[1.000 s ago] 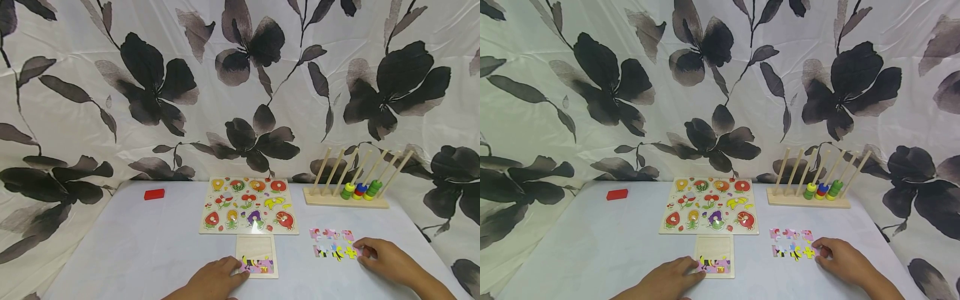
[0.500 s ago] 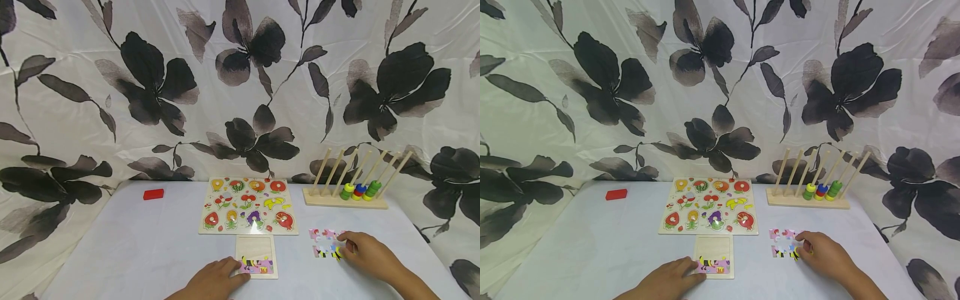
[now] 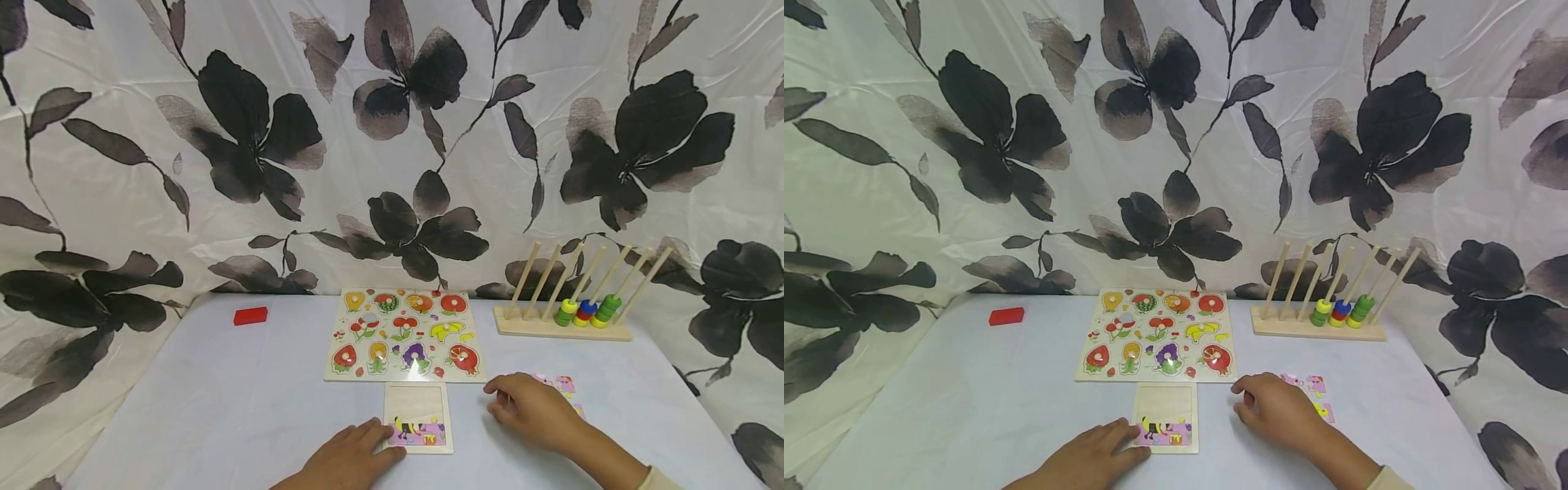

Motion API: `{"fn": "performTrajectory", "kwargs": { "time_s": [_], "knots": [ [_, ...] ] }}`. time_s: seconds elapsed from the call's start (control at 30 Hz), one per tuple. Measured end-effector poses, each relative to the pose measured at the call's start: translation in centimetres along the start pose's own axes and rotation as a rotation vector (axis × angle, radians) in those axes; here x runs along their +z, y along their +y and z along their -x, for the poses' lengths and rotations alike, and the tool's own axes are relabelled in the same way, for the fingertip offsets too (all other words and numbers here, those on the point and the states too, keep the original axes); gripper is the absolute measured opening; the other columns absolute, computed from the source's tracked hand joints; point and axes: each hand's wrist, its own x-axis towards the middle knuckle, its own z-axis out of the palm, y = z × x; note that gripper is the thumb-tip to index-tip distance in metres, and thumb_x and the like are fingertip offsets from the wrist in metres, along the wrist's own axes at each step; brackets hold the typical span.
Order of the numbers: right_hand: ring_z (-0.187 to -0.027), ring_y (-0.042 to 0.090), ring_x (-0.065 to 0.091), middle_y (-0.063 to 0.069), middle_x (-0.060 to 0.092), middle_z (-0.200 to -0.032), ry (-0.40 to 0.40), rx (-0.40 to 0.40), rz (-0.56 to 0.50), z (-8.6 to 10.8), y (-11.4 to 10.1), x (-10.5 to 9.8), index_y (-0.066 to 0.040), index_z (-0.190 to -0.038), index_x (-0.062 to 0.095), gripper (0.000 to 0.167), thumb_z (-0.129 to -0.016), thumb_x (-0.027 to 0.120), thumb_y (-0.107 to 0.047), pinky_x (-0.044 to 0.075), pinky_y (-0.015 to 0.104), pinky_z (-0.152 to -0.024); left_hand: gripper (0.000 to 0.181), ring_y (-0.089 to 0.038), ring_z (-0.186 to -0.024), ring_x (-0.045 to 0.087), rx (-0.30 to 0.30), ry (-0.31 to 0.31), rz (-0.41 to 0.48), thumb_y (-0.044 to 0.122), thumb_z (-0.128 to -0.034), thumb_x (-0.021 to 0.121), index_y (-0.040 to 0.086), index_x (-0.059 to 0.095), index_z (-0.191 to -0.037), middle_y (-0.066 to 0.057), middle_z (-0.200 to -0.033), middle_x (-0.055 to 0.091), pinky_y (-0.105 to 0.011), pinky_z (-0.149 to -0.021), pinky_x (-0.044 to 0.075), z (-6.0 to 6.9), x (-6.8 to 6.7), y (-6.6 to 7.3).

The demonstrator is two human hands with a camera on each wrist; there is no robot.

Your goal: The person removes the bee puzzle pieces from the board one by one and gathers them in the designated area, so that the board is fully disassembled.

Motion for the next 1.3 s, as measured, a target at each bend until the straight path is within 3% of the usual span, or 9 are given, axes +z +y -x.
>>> {"fn": "performTrajectory", "kwargs": {
  "time_s": [0.33,0.53,0.73,1.3],
  "knots": [
    [-0.082,0.004,0.049,-0.020,0.050,-0.083,-0.068,-0.127,-0.001,-1.8,-3.9,2.5,-0.021,-0.108,0.074,0.019,-0.091,0.077,-0.028,0.048,0.026,-0.067,0.072,-0.028,-0.137,0.047,-0.010,0.005,0.016,0.079,-0.0858,0.057,0.037,0.058,-0.145,0.002,-0.149,0.049,-0.051,-0.104,0.048,0.3,0.0,0.1],
    [-0.082,0.002,0.050,-0.022,0.050,-0.083,-0.072,-0.215,-0.016,-2.4,-5.6,3.6,-0.020,-0.109,0.073,0.019,-0.091,0.075,-0.026,0.048,0.027,-0.067,0.072,-0.030,-0.137,0.046,-0.008,0.009,0.018,0.079,-0.0859,0.056,0.039,0.058,-0.145,0.000,-0.147,0.048,-0.052,-0.103,0.049,0.5,0.0,0.1],
    [-0.081,0.002,0.048,-0.019,0.049,-0.080,-0.064,-0.285,-0.021,-3.0,-7.0,4.5,-0.019,-0.109,0.073,0.021,-0.089,0.076,-0.024,0.045,0.023,-0.063,0.073,-0.032,-0.139,0.044,-0.048,-0.014,0.042,0.081,-0.0839,0.055,0.042,0.056,-0.146,-0.003,-0.151,0.043,-0.052,-0.105,0.048,0.5,0.0,0.0],
    [-0.083,0.002,0.049,-0.019,0.050,-0.080,-0.157,-0.292,0.037,-4.3,-9.4,5.7,-0.022,-0.117,0.074,0.032,-0.085,0.077,-0.019,0.043,0.021,-0.060,0.070,-0.032,-0.143,0.040,-0.094,-0.065,0.061,0.076,-0.0856,0.059,0.046,0.052,-0.149,-0.007,-0.160,0.040,-0.051,-0.108,0.044,0.1,-0.1,-0.1]
  ]
}}
